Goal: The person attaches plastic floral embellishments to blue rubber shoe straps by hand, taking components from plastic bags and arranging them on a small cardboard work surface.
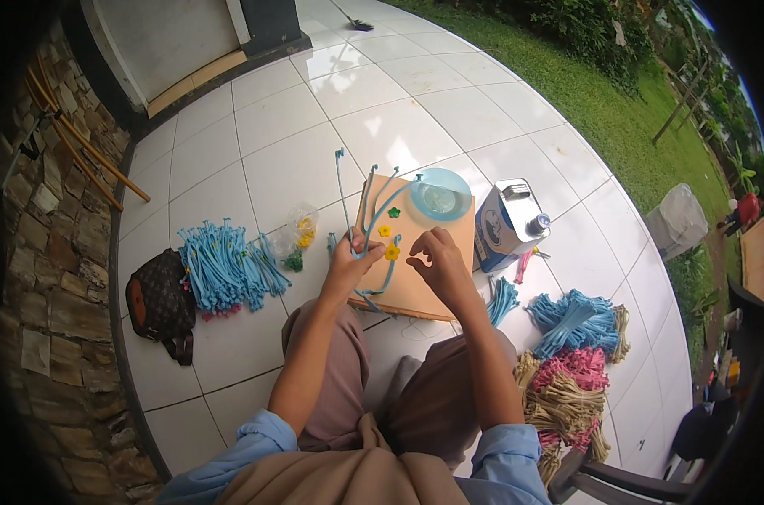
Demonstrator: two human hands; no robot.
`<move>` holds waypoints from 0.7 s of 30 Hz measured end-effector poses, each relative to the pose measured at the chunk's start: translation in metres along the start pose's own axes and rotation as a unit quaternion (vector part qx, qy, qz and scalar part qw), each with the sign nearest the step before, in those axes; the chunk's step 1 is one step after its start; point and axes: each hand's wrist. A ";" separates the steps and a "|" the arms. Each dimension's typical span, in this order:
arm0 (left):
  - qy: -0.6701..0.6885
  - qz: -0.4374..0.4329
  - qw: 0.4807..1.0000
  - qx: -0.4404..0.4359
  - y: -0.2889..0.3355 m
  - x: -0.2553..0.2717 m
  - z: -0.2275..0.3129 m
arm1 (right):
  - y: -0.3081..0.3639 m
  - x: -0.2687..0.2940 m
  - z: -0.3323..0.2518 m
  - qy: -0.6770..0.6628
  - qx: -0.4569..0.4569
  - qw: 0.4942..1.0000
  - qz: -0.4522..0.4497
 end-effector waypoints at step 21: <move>0.121 -0.035 0.989 0.079 0.003 -0.002 0.013 | -0.003 0.001 -0.014 -0.020 0.047 0.998 0.040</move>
Point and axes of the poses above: each hand's wrist, its own y-axis away from the middle knuckle, its own x-axis out of the back of the hand, z = x × y, and after that the axes turned 3 degrees about y, right-handed
